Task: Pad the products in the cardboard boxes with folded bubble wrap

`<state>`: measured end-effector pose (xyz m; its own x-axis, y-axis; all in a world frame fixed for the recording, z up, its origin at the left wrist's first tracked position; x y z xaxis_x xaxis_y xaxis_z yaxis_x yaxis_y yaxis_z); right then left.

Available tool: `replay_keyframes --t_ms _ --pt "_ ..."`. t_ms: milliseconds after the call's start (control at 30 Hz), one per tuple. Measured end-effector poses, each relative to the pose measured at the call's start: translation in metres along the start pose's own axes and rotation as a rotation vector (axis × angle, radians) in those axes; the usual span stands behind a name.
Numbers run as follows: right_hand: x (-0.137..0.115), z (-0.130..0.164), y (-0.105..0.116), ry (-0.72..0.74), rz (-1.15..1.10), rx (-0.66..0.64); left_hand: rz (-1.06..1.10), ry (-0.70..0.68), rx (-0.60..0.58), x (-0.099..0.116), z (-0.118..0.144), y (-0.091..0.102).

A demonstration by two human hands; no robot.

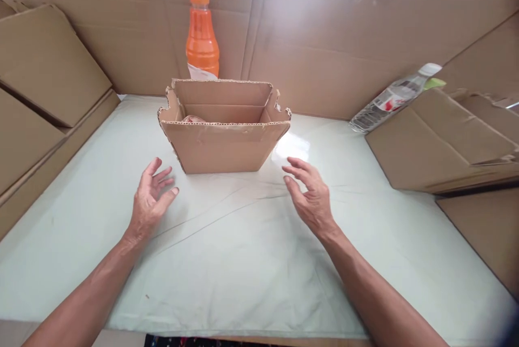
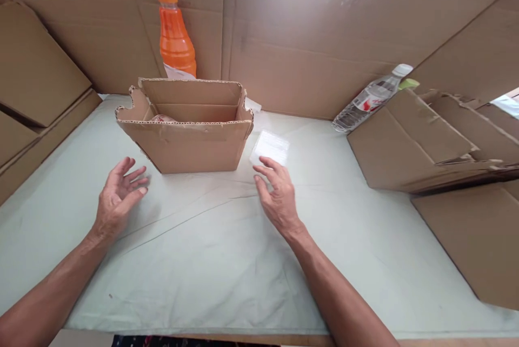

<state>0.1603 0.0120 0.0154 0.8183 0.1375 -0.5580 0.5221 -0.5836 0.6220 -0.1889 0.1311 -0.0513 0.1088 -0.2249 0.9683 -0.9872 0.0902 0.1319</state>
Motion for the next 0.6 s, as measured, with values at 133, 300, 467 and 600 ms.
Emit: replay_keyframes --t_ms 133,300,467,600 --pt "0.01 0.006 0.029 0.018 0.198 0.066 -0.129 -0.009 0.077 0.004 -0.001 0.01" --pt "0.047 0.007 -0.019 -0.068 0.426 -0.308 -0.359 -0.135 0.096 0.018 0.0 0.006" --pt "0.03 0.021 -0.016 -0.062 0.394 -0.323 -0.518 -0.161 0.053 0.05 0.023 0.004" --pt "-0.042 0.057 0.002 0.119 0.178 -0.46 -0.558 -0.394 -0.324 0.094 0.084 -0.042"
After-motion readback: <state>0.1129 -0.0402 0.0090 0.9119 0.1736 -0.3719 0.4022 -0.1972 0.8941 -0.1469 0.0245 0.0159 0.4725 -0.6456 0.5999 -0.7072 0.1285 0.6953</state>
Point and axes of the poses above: each hand's wrist, its own z-axis away from the middle knuckle, its own y-axis out of the back of the hand, x = y × z, the point moved 9 cm from there along -z, towards the middle knuckle
